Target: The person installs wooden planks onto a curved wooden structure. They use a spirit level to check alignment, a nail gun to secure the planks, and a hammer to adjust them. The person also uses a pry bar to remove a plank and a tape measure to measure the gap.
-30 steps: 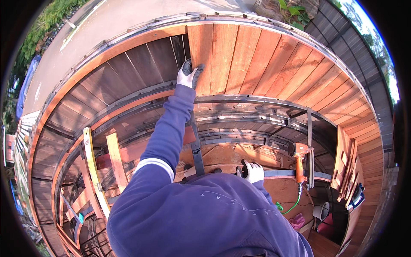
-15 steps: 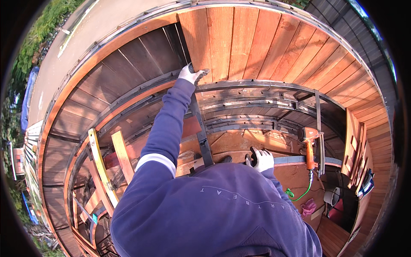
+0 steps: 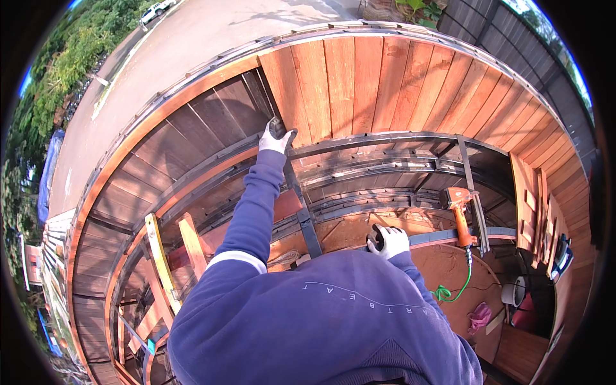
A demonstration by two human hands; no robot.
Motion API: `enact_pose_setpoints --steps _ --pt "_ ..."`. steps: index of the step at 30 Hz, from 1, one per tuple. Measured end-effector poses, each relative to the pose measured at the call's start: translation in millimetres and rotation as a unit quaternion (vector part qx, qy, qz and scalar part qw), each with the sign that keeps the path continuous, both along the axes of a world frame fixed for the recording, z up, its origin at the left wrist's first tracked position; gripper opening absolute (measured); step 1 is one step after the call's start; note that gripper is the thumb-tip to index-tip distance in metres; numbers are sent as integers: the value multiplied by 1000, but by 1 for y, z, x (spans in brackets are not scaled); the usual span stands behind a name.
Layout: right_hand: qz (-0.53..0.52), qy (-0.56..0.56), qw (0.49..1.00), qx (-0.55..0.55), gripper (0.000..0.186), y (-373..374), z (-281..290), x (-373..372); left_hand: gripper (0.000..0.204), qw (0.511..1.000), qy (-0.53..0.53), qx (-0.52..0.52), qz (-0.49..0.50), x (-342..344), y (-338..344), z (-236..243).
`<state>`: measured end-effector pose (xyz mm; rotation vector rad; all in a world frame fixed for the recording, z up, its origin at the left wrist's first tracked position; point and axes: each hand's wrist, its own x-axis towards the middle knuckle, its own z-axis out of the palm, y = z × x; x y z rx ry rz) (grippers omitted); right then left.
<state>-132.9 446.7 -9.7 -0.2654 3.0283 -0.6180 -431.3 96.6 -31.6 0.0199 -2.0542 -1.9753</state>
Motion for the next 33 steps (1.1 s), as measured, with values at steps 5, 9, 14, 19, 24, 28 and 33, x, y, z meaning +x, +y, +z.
enact_pose_setpoints --steps 5,9,14,19,24,28,33 --pt "-27 -60 997 46 50 4 -7 2 43 996 -13 -83 -23 158 30 43" --pt "-28 -116 991 60 46 9 -20 -8 43 956 6 -263 127 255 -14 66" --pt "16 -113 991 76 38 16 -16 -14 44 805 -76 -377 452 349 -165 85" --pt "36 -104 993 36 39 22 -37 -27 78 596 -490 -457 443 475 -259 74" --pt "-9 -118 992 54 29 19 -36 -27 80 544 -583 -456 395 515 -273 59" --pt "-20 -93 995 44 31 21 -43 -29 70 556 -553 -465 410 526 -278 48" --pt "-24 -99 993 60 37 35 -50 -32 64 604 -432 -468 479 525 -247 80"
